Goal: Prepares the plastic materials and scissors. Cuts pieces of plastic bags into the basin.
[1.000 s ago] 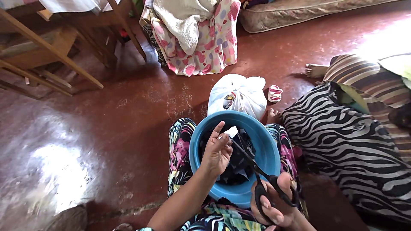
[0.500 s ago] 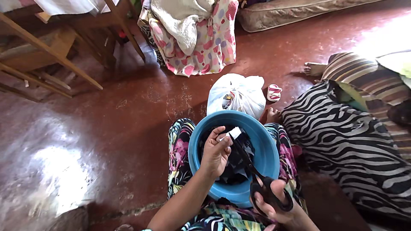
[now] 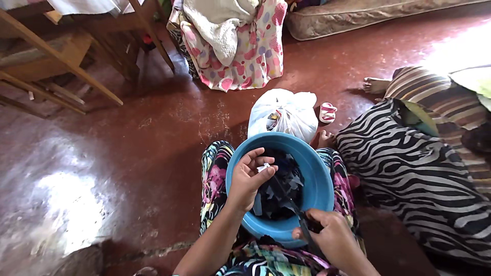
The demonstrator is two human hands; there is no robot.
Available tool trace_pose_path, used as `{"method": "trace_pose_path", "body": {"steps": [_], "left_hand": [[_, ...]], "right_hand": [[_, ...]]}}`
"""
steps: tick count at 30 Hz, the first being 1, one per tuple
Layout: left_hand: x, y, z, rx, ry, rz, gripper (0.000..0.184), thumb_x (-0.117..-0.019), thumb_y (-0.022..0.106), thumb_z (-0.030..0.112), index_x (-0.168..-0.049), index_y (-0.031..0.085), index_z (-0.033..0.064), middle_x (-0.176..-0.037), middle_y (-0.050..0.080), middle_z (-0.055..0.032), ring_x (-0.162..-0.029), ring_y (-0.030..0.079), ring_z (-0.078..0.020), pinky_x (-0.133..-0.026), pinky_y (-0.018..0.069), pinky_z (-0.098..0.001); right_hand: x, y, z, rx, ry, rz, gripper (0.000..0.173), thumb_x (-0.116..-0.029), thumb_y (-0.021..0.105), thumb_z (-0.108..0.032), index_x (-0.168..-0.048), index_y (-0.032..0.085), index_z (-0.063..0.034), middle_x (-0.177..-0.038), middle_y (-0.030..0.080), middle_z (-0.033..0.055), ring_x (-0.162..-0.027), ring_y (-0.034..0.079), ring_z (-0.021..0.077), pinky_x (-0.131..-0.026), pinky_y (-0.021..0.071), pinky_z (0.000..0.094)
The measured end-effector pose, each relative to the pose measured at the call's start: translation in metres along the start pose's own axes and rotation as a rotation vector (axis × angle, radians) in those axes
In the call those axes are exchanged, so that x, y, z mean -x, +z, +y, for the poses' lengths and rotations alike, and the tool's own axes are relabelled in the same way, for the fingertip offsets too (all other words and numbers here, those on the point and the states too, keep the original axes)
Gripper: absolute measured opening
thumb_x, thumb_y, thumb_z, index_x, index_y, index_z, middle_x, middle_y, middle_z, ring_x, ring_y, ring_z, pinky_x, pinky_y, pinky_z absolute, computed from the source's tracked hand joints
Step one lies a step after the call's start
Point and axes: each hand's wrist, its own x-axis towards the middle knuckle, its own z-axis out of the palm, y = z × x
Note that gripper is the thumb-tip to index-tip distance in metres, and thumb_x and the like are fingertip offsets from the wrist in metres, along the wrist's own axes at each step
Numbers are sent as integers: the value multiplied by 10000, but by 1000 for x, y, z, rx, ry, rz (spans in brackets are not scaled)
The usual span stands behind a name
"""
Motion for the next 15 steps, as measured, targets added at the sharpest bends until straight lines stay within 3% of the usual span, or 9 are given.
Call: {"method": "trace_pose_path", "body": {"steps": [8,13,15], "left_hand": [[-1,0,0,61,-123,61,430,-912,586,-134,-1309,463,-23,-953,726,-27,-822,716,-83,-750,592,-218],[-2,2,-4,125,-165,93,387,-937,548,-137,-1285,475,16,-836,720,-6,-717,702,-62,-673,577,-192],[-3,1,-6,129,-153,75,389,-941,540,-134,-1290,465,20,-832,723,-1,-710,697,-49,-654,564,-177]], "right_hand": [[0,2,3,-126,46,-17,606,-719,705,-653,-685,663,-49,-541,543,-30,-481,473,17,-469,381,222],[-1,2,5,-161,65,-18,629,-706,703,-680,-693,669,-53,-544,532,-48,-488,457,-8,-472,369,205],[-1,0,6,-302,91,-74,601,-701,730,-671,-701,667,-74,-564,546,-92,-500,457,-62,-476,370,152]]}}
